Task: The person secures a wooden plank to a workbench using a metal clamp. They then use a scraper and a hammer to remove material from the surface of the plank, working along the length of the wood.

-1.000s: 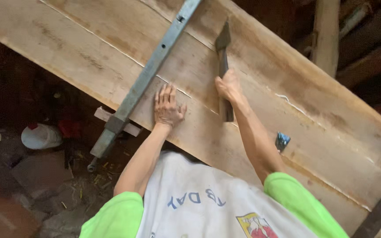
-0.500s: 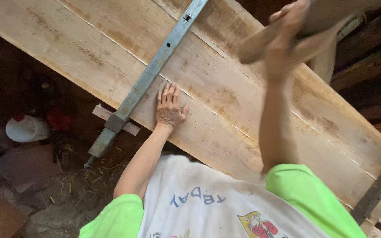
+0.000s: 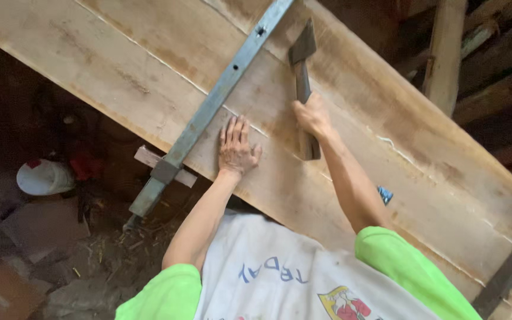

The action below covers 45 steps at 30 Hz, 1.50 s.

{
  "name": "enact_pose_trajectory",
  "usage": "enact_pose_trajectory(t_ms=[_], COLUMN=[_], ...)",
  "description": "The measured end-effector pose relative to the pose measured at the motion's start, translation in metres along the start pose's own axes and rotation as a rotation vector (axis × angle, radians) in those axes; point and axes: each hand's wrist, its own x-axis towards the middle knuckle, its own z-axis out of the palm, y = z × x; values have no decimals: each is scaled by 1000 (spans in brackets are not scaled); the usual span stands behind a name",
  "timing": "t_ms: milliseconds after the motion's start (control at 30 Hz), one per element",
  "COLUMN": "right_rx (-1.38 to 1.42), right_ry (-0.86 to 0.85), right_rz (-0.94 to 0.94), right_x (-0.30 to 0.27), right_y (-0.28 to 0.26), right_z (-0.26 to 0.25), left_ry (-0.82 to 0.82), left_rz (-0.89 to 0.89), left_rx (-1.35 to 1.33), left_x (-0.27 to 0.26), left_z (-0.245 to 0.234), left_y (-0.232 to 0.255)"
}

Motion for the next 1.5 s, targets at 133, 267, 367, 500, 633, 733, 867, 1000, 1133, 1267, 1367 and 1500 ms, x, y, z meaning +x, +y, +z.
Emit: enact_pose_trajectory(t_ms=[133, 267, 367, 500, 633, 733, 867, 1000, 1133, 1267, 1367, 1500], right_rx=[352, 397, 346, -149, -247, -218, 216, 488, 305, 18, -126, -122], right_ry=[-49, 307, 612, 104, 61, 93, -53, -37, 108, 198, 157, 281], right_rz=[7, -490, -685, -124, -156, -149, -91, -79, -149, -186, -248, -352], right_x=[-33, -51, -23, 15, 23, -2, -63, -137, -158, -145, -146, -164], right_y=[-43, -56, -49, -8, 31, 44, 43, 48, 69, 98, 115, 129], right_z=[-48, -95, -69, -1, 23, 28, 20, 15, -2, 11, 23, 27], left_ry=[35, 6, -14, 41, 41, 99, 121, 286, 266, 237, 131, 124], left_rz=[21, 10, -22, -11, -21, -7, -23, -45, -83, -94, -159, -105], left_rx=[7, 17, 28, -20, 20, 4, -20, 56, 105, 93, 165, 193], left_x=[10, 3, 2, 6, 10, 7, 2, -19, -54, -55, -49, -42], left_z=[-1, 1, 7, 15, 16, 14, 5, 2, 13, 22, 20, 14], left_y=[2, -1, -3, -7, -10, -6, -1, 10, 27, 23, 25, 22])
